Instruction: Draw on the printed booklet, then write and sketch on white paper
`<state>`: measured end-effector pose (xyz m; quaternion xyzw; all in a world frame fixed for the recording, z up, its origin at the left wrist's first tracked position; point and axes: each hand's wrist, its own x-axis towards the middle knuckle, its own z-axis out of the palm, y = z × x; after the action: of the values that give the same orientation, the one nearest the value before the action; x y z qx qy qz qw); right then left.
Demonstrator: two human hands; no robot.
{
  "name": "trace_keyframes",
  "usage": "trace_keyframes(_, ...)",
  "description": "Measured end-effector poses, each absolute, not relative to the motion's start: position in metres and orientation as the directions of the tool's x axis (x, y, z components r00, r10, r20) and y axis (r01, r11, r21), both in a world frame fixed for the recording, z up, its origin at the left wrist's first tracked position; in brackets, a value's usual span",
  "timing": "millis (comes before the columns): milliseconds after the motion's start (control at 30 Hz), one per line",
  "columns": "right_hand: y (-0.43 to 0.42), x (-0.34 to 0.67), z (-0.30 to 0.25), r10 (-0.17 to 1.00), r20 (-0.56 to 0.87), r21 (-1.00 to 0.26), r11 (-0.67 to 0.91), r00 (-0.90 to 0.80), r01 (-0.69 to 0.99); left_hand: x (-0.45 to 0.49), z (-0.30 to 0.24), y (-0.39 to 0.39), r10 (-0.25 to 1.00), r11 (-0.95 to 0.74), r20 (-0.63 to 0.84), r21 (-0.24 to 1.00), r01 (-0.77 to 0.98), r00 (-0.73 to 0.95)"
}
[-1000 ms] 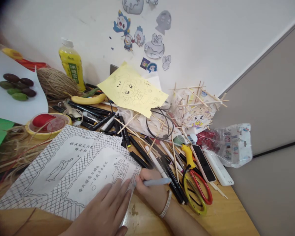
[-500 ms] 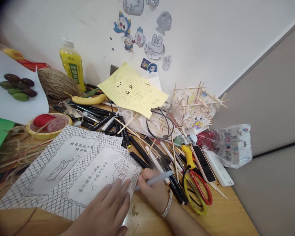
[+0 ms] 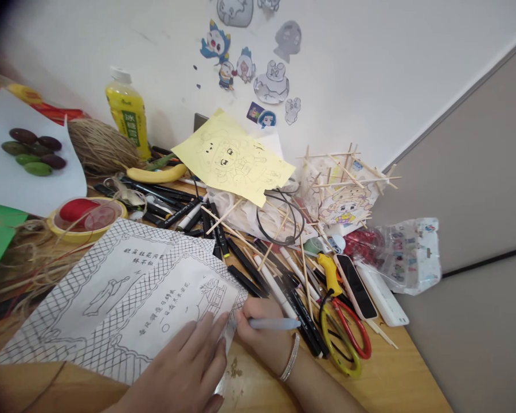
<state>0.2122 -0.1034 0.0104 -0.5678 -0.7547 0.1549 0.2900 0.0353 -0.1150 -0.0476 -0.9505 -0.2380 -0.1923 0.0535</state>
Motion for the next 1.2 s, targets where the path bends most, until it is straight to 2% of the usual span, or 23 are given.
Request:
trace_keyframes(133, -0.103, 0.212, 0.011, 0.947, 0.256, -0.566, 0.309, -0.193, 0.765, 0.035, -0.049, -0.116, 0.421, -0.877, 0.437, -0.028, 0.48, 0.795)
trace_keyframes(333, -0.103, 0.213, 0.01, 0.947, 0.262, -0.607, 0.31, -0.184, 0.732, 0.035, -0.046, -0.115, 0.43, -0.884, 0.373, -0.011, 0.467, 0.822)
trace_keyframes(600, -0.102, 0.212, 0.01, 0.935, 0.299, -0.602, 0.34, -0.192, 0.722, 0.035, -0.045, -0.116, 0.44, -0.88, 0.39, 0.006, 0.475, 0.809)
trace_keyframes(733, -0.102, 0.211, 0.009, 0.942, 0.282, -0.643, 0.325, -0.18, 0.694, 0.035, -0.048, -0.116, 0.44, -0.874, 0.421, -0.001, 0.485, 0.793)
trace_keyframes(900, -0.101, 0.213, 0.009, 0.949, 0.242, -0.692, 0.315, -0.202, 0.65, 0.035, -0.046, -0.115, 0.44, -0.882, 0.38, 0.012, 0.471, 0.814)
trace_keyframes(1033, -0.102, 0.216, 0.005, 0.97, 0.197, -0.777, 0.242, -0.14, 0.581, 0.032, -0.034, -0.114, 0.432, -0.874, 0.429, -0.017, 0.485, 0.793)
trace_keyframes(1100, -0.104, 0.218, 0.002, 0.968, 0.227, -0.765, 0.247, -0.11, 0.594, 0.029, -0.027, -0.114, 0.438, -0.861, 0.446, -0.04, 0.506, 0.78)
trace_keyframes(1200, -0.107, 0.22, 0.0, 0.939, 0.316, -0.669, 0.322, -0.135, 0.67, 0.027, -0.021, -0.115, 0.442, -0.849, 0.478, -0.049, 0.525, 0.759)
